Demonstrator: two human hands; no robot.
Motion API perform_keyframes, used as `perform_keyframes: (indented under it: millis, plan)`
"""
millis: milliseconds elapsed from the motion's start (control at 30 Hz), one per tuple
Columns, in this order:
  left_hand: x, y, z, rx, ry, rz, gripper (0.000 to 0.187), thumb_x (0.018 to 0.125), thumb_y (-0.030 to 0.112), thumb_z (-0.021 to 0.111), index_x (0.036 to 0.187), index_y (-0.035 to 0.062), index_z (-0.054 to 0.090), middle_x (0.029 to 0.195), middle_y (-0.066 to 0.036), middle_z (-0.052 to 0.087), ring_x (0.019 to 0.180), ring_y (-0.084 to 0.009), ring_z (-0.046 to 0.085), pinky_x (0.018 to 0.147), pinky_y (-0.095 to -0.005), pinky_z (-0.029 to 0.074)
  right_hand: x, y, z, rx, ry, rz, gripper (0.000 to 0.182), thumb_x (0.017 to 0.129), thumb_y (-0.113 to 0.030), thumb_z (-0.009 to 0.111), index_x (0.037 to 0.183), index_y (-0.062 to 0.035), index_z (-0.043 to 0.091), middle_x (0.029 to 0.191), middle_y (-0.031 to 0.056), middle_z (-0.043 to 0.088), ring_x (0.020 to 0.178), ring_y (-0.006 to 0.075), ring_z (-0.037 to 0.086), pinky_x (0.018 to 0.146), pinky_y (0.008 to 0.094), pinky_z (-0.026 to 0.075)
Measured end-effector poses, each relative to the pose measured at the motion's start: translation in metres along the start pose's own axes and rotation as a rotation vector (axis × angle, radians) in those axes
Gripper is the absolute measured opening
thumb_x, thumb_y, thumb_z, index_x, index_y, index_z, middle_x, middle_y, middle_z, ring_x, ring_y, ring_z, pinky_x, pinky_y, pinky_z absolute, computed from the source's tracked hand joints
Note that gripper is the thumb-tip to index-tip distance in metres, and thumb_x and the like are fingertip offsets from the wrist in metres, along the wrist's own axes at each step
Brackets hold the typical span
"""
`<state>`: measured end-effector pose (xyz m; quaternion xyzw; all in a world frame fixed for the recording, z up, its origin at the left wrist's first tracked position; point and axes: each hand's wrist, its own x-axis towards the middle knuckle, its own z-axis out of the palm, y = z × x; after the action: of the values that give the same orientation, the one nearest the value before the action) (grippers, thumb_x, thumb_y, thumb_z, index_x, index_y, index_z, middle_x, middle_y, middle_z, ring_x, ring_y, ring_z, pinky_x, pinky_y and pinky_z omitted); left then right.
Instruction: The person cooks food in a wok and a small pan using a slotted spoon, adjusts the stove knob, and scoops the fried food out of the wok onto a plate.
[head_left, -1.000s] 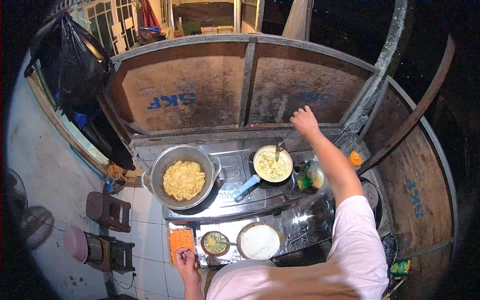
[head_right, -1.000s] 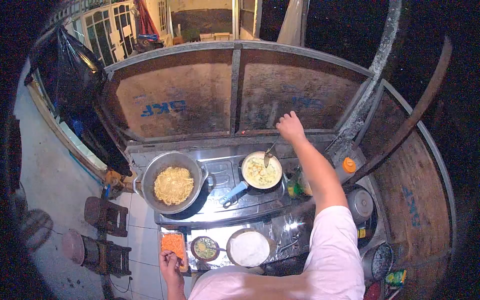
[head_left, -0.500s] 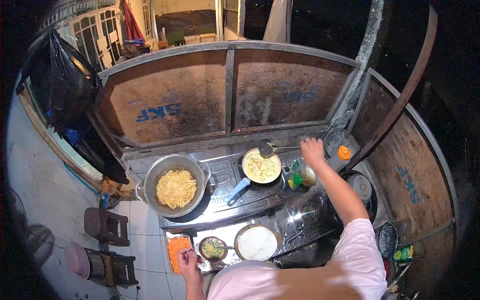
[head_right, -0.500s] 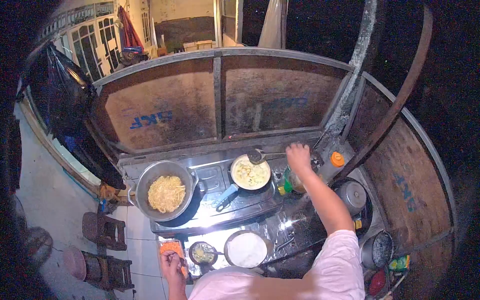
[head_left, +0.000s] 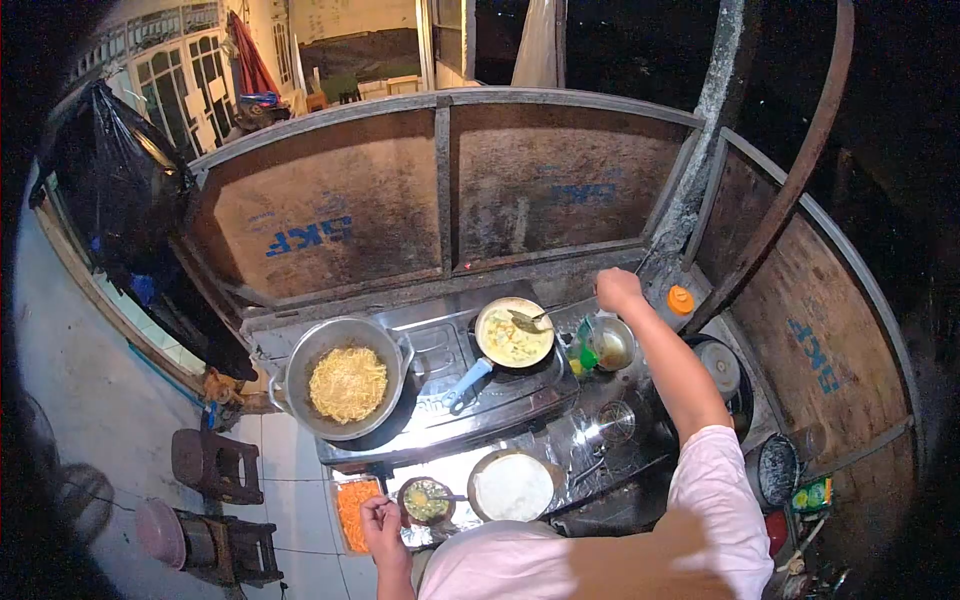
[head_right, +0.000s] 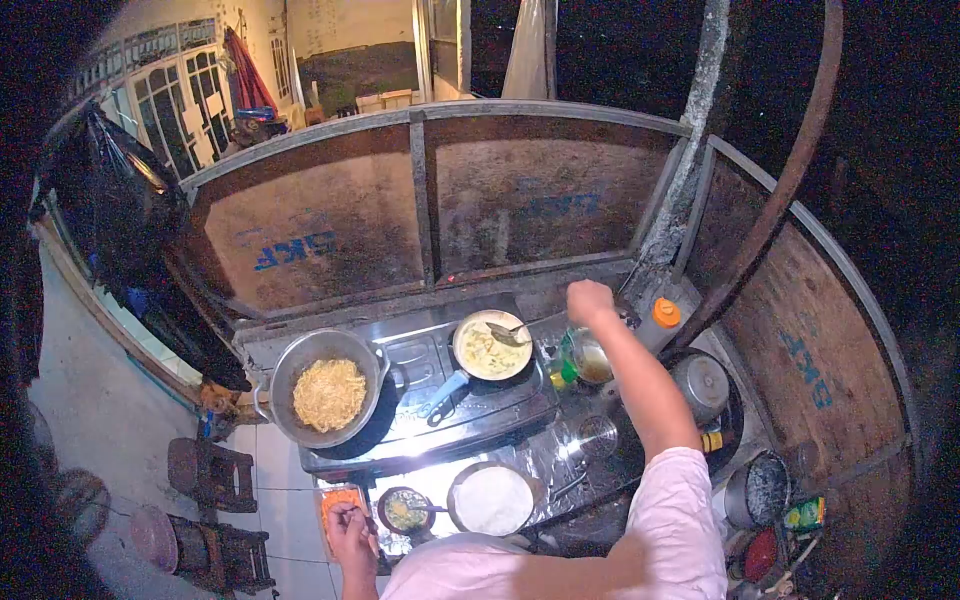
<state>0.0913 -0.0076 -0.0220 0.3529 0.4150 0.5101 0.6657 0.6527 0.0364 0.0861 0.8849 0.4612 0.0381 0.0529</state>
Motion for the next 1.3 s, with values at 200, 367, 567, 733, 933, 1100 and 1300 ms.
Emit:
perform_keyframes:
  millis: [200, 367, 567, 733, 933, 1100, 1300]
  plan:
    - [-0.002, 0.0, -0.016, 0.026, 0.022, 0.03, 0.019, 0.089, 0.005, 0.059, 0.104, 0.0071, 0.048, 0.079, 0.0, 0.048, 0.057, -0.0082, 0.045, 0.057, -0.025, 0.044, 0.018, -0.007, -0.015, -0.058, -0.055, 0.042, 0.021, 0.074, -0.013, 0.062, 0.091, -0.0055, 0.072, 0.098, 0.0173, 0.069, 0.094, 0.0314, 0.068, 0.078, 0.0422, 0.055]
    - [-0.006, 0.004, -0.014, 0.044, 0.07, 0.042, 0.017, 0.089, 0.005, 0.058, 0.102, 0.0066, 0.049, 0.076, 0.001, 0.047, 0.057, -0.0076, 0.044, 0.057, -0.0254, 0.044, 0.032, -0.009, -0.018, -0.101, -0.076, 0.077, 0.023, 0.079, -0.015, 0.059, 0.097, -0.0077, 0.072, 0.104, 0.0144, 0.069, 0.098, 0.0289, 0.067, 0.084, 0.0417, 0.052]
    - [-0.008, 0.005, -0.013, 0.048, 0.092, 0.046, 0.016, 0.088, 0.005, 0.059, 0.101, 0.0058, 0.049, 0.076, 0.001, 0.046, 0.058, -0.0075, 0.044, 0.057, -0.0247, 0.043, 0.054, -0.01, -0.014, -0.203, 0.016, -0.014, 0.02, 0.082, -0.015, 0.056, 0.092, -0.0114, 0.073, 0.1, 0.0124, 0.07, 0.094, 0.0264, 0.068, 0.089, 0.0427, 0.046]
    - [-0.008, 0.007, -0.013, 0.042, 0.095, 0.048, 0.017, 0.088, 0.005, 0.059, 0.101, 0.0056, 0.048, 0.075, 0.001, 0.046, 0.059, -0.0074, 0.045, 0.057, -0.0244, 0.044, 0.074, -0.018, -0.012, -0.238, 0.136, -0.118, 0.02, 0.082, -0.013, 0.053, 0.086, -0.0096, 0.073, 0.093, 0.0113, 0.071, 0.09, 0.0274, 0.068, 0.092, 0.0457, 0.041]
    - [-0.007, 0.007, -0.017, 0.058, 0.078, 0.025, 0.018, 0.088, 0.006, 0.058, 0.103, 0.0067, 0.048, 0.083, 0.0, 0.05, 0.066, -0.0084, 0.049, 0.059, -0.0228, 0.045, 0.103, -0.036, -0.007, -0.34, 0.275, -0.257, 0.019, 0.082, -0.018, 0.054, 0.081, -0.0121, 0.073, 0.089, 0.0081, 0.071, 0.09, 0.0236, 0.067, 0.091, 0.0446, 0.041]
    - [-0.008, 0.01, -0.02, 0.059, 0.118, 0.017, 0.017, 0.089, 0.006, 0.057, 0.102, 0.0076, 0.047, 0.084, 0.0, 0.049, 0.069, -0.0084, 0.048, 0.061, -0.0231, 0.046, 0.114, -0.069, -0.019, -0.395, 0.274, -0.355, 0.018, 0.082, -0.018, 0.055, 0.079, -0.0136, 0.072, 0.085, 0.0054, 0.071, 0.088, 0.0217, 0.066, 0.088, 0.0422, 0.041]
    - [-0.009, 0.009, -0.03, 0.059, 0.123, 0.058, 0.016, 0.09, 0.007, 0.056, 0.103, 0.0075, 0.048, 0.084, 0.0, 0.049, 0.071, -0.0088, 0.049, 0.061, -0.024, 0.045, 0.113, -0.111, -0.032, -0.468, 0.251, -0.443, 0.019, 0.083, -0.018, 0.055, 0.081, -0.0148, 0.073, 0.087, 0.0045, 0.071, 0.091, 0.0211, 0.066, 0.091, 0.0414, 0.039]
